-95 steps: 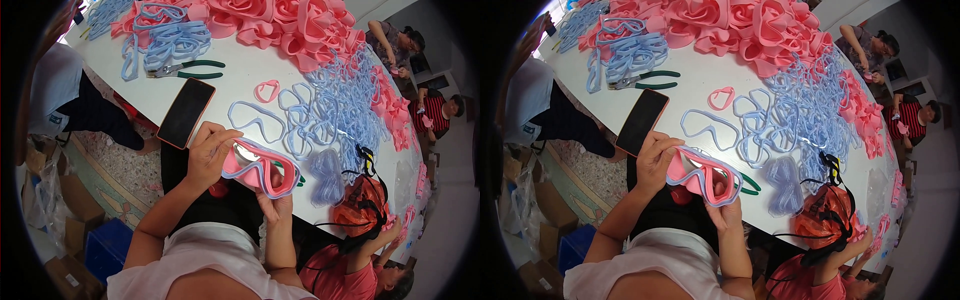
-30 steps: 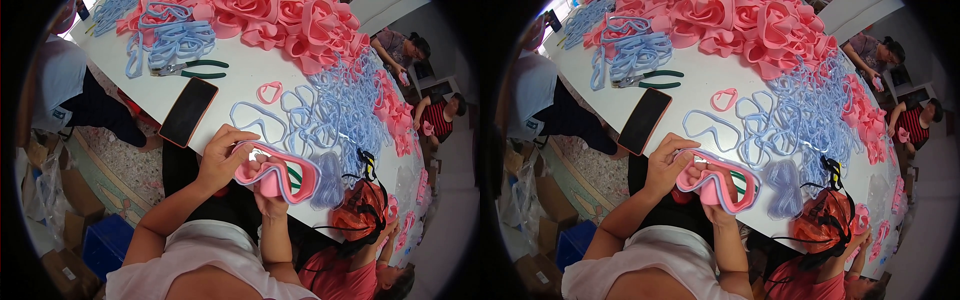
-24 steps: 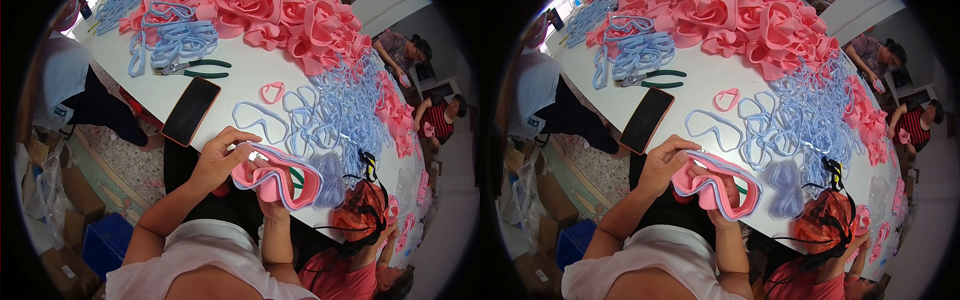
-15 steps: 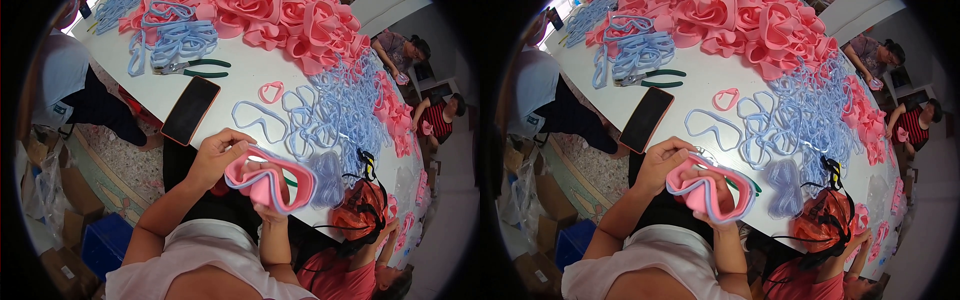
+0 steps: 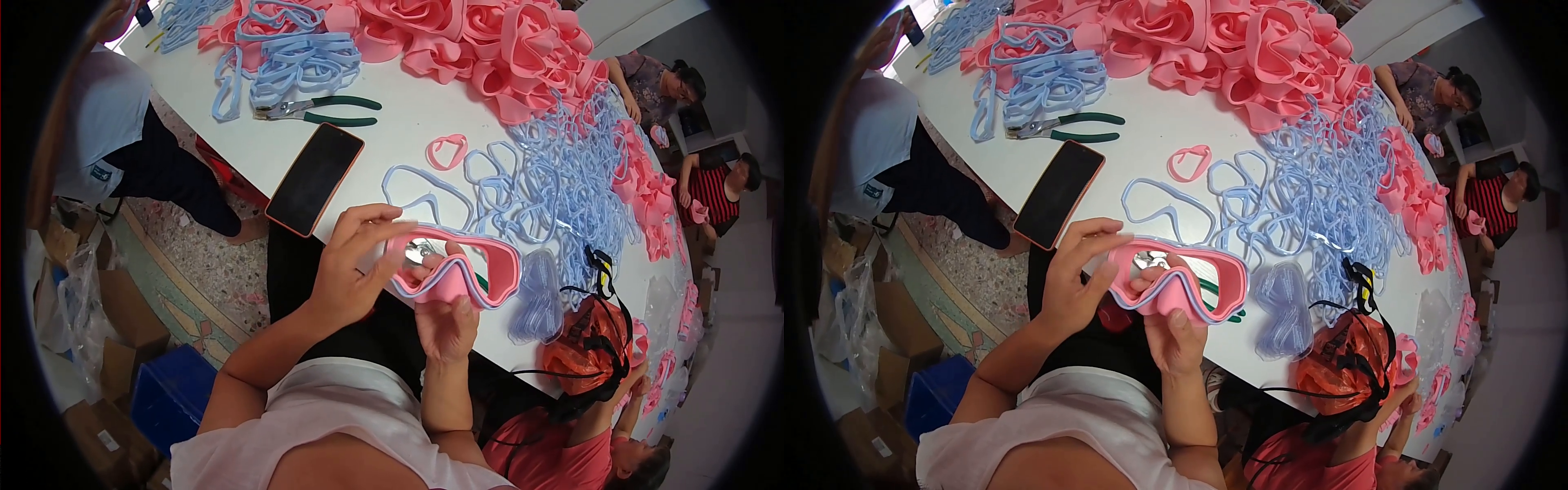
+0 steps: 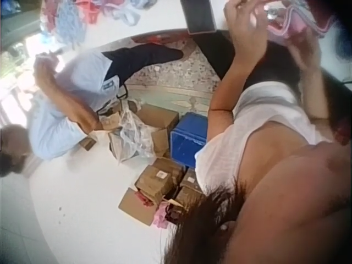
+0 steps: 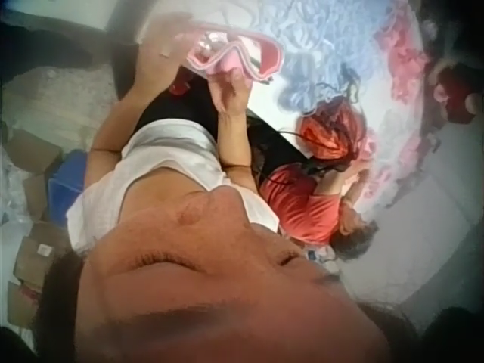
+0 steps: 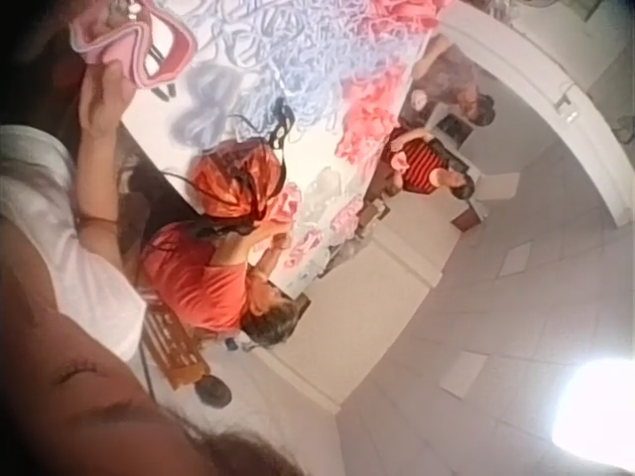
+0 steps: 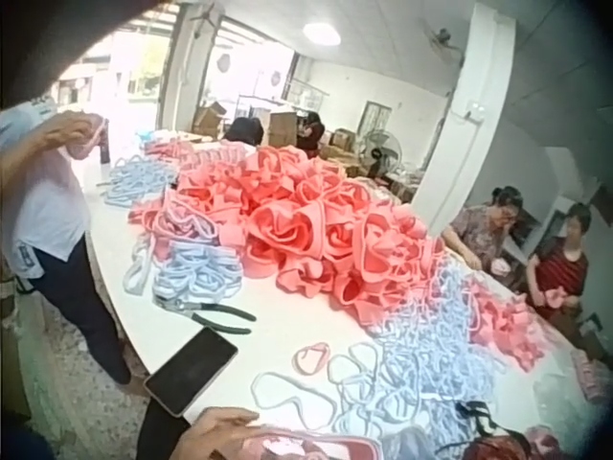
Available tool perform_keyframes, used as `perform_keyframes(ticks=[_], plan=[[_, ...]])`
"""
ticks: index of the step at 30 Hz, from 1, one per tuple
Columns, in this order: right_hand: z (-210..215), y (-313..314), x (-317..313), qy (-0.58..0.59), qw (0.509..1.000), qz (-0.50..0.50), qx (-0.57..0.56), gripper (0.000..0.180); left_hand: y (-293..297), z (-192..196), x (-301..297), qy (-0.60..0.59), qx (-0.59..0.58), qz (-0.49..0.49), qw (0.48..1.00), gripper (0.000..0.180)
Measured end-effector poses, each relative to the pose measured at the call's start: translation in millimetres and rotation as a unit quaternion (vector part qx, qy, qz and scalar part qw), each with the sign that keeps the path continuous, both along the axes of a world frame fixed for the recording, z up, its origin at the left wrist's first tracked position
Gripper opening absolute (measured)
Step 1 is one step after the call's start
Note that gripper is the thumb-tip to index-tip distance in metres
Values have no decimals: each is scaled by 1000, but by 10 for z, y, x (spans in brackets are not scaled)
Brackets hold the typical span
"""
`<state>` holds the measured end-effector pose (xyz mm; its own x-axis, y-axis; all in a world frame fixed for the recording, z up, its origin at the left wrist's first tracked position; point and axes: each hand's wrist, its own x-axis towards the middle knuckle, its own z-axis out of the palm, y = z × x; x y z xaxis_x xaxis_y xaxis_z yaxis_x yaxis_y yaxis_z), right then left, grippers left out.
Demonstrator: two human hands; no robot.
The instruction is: Assembling diving masks by attaching foam padding and blue straps to the pink frames.
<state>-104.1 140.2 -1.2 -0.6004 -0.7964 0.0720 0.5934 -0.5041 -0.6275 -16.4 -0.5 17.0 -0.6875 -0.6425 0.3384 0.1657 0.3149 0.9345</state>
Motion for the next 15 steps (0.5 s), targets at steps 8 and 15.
perform_keyframes(ticks=[8, 15], plan=[[-50, 84, -27, 32, 999, 2, 35, 79, -44, -24, 94, 52, -299, -112, 946, 32], [-51, 26, 8, 22, 999, -28, 33, 79, -107, 5, 71, 98, -128, -114, 980, 40]])
